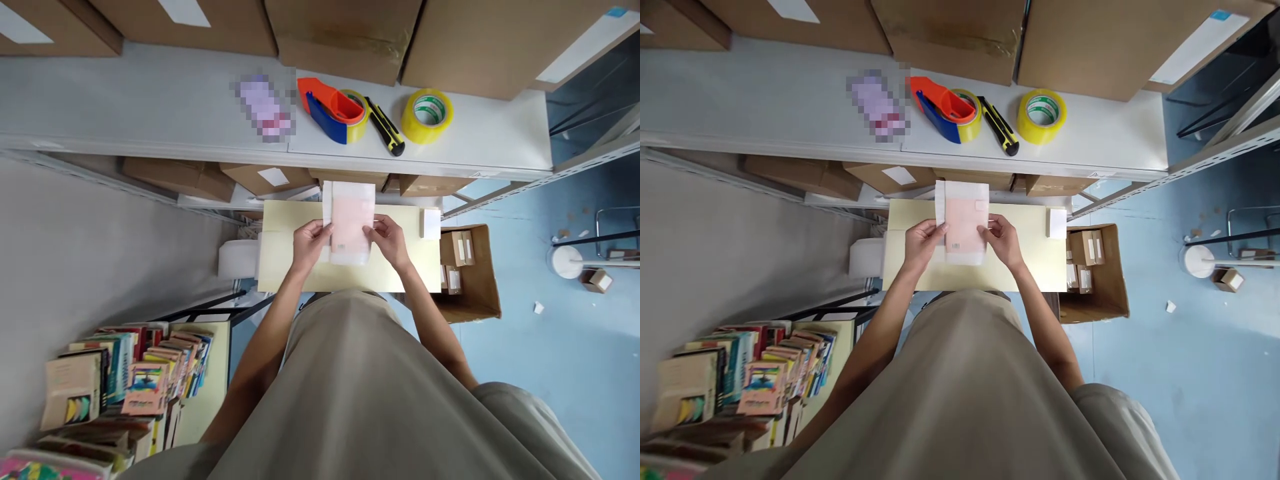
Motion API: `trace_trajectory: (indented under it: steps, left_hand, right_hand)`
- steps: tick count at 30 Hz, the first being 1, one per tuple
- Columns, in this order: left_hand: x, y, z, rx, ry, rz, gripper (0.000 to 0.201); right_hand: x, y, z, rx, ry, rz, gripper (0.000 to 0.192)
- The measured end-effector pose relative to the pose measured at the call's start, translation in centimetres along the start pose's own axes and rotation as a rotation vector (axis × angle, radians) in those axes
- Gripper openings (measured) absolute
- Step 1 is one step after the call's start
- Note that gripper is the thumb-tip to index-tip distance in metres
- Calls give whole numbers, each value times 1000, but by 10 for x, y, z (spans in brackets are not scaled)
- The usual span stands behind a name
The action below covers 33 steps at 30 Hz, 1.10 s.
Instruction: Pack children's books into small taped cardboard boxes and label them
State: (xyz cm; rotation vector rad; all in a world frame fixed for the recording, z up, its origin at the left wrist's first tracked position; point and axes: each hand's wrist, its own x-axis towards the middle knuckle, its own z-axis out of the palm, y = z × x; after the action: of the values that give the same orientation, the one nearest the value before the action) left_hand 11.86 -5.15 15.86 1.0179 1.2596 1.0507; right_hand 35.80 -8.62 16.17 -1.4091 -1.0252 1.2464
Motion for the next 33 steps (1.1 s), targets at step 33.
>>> trace_trajectory:
  steps: [33]
  left_hand:
    - [-41,-35,-25,-272,-125,-373,66]
  right_hand:
    - [-37,16,39,36,15,191,72]
